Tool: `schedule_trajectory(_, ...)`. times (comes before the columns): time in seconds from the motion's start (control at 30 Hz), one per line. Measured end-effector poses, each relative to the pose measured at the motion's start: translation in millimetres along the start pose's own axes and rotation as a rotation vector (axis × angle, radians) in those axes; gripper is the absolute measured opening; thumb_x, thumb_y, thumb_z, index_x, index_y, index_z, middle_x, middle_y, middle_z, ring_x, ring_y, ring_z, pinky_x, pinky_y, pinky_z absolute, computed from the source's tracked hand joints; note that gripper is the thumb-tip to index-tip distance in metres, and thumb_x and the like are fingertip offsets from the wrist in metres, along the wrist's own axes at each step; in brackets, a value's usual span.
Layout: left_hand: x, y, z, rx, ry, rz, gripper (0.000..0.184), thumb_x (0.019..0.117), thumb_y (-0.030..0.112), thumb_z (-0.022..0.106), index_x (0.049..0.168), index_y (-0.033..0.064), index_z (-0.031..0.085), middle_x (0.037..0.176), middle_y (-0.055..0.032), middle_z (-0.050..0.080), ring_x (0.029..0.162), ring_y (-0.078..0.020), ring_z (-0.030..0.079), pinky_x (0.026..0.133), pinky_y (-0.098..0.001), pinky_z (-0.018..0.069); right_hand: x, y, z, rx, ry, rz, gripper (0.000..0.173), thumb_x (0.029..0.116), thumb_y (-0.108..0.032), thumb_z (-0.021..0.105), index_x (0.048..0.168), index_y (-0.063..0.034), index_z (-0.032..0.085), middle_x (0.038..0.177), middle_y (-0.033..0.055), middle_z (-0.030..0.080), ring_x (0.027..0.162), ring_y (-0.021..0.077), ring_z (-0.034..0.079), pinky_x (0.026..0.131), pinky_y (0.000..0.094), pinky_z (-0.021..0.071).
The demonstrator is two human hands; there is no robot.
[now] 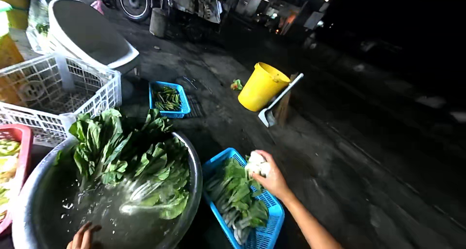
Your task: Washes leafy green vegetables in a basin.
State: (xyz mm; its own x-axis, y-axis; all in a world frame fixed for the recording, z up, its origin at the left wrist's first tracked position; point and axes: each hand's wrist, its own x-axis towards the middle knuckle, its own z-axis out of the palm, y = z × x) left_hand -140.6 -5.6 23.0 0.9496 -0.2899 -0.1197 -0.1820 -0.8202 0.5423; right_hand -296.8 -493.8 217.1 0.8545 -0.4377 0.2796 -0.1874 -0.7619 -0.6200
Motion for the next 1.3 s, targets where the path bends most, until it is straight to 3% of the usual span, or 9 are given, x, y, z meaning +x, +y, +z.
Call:
schedule_trajectory(0.13,0.5,-0.3,2.9,0.072,-0.051,-0.017,0.037,0.0945,0.010,0.061,0.130,0.0005,0.064,0.149,-0.0288,0.049,0.134,-0.0517,0.050,0.103,-0.0645,0.0455,-44.1,74.7,52.7,-0.435,-0.344,0.011,0.056,0.0897,-0.011,0.074,0.141,0.0043,0.057,0.147,0.0282,0.054,0.141,0.0450,0.046,0.121,0.0563,0.0339)
schedule_trajectory(0.33,5.6,6.1,-2.5,0.133,-0.099,-0.106,0.033,0.0964,0.014,0.059,0.128,0.0068,0.068,0.150,-0.0190,0.052,0.138,-0.0415,0.049,0.105,-0.0559,0.0461,-110.6,142.8,150.4,-0.650,-1.149,0.156,0.061,0.0905,-0.011,0.073,0.147,-0.0018,0.054,0.161,0.0261,0.037,0.151,0.0479,0.029,0.119,0.0697,0.0239)
schedule_trajectory(0.47,7.7,6.3,-1.0,0.158,-0.118,-0.100,0.032,0.0974,0.016,0.056,0.125,0.0089,0.069,0.149,-0.0159,0.055,0.138,-0.0385,0.050,0.104,-0.0542,0.0464,-28.8,70.0,148.4,-0.578,-0.895,0.277,0.063,0.0907,-0.018,0.078,0.146,-0.0016,0.054,0.151,0.0292,0.047,0.138,0.0482,0.047,0.115,0.0623,0.0385)
schedule_trajectory(0.57,9.2,3.9,0.9,0.160,-0.103,-0.093,0.030,0.0973,0.016,0.056,0.122,0.0091,0.071,0.146,-0.0150,0.057,0.137,-0.0379,0.051,0.102,-0.0536,0.0479,9.9,-47.7,189.7,-0.284,-0.606,-0.037,0.037,0.0994,-0.010,0.063,0.134,0.0034,0.063,0.139,0.0262,0.060,0.130,0.0403,0.059,0.112,0.0513,0.0462)
schedule_trajectory(0.67,11.7,4.4,-1.3,0.158,-0.159,-0.103,0.033,0.0987,0.019,0.055,0.126,0.0089,0.069,0.149,-0.0150,0.055,0.139,-0.0377,0.049,0.104,-0.0533,0.0464,15.7,-109.1,279.8,-0.173,-0.771,-0.399,0.035,0.1005,0.003,0.049,0.130,0.0012,0.068,0.136,0.0197,0.065,0.130,0.0335,0.061,0.112,0.0450,0.0475)
schedule_trajectory(0.8,10.2,3.3,-1.2,0.151,-0.174,-0.089,0.033,0.1003,0.018,0.053,0.128,0.0076,0.068,0.149,-0.0168,0.055,0.139,-0.0389,0.050,0.104,-0.0545,0.0464,32.0,-120.9,386.2,-0.488,-1.121,-0.371,0.050,0.1005,0.006,0.047,0.149,-0.0043,0.051,0.155,0.0205,0.048,0.150,0.0397,0.036,0.123,0.0593,0.0257)
schedule_trajectory(1.03,12.5,3.1,1.0,0.147,-0.182,-0.058,0.032,0.0993,0.020,0.053,0.123,0.0091,0.071,0.143,-0.0133,0.061,0.134,-0.0359,0.055,0.099,-0.0524,0.0500,50.7,-119.1,396.7,-0.333,-1.214,-0.327,0.050,0.0974,-0.019,0.066,0.146,-0.0106,0.057,0.144,0.0174,0.060,0.139,0.0354,0.051,0.119,0.0526,0.0361)
schedule_trajectory(1.17,13.4,5.2,-3.8,0.151,-0.228,-0.055,0.033,0.1000,0.022,0.053,0.124,0.0086,0.070,0.138,-0.0153,0.064,0.131,-0.0376,0.057,0.098,-0.0537,0.0501,41.3,-122.8,428.7,-0.377,-1.406,-0.171,0.100,0.0838,-0.041,0.084,0.163,-0.0131,0.030,0.157,0.0259,0.041,0.145,0.0452,0.039,0.119,0.0602,0.0324)
schedule_trajectory(1.3,13.3,4.9,-4.2,0.153,-0.208,-0.033,0.033,0.0995,0.024,0.053,0.122,0.0084,0.072,0.129,-0.0148,0.069,0.125,-0.0376,0.061,0.094,-0.0536,0.0518,-0.8,-138.7,449.9,-0.553,-1.313,0.057,0.064,0.0979,-0.018,0.065,0.152,0.0058,0.042,0.156,0.0334,0.039,0.146,0.0479,0.036,0.120,0.0594,0.0303)
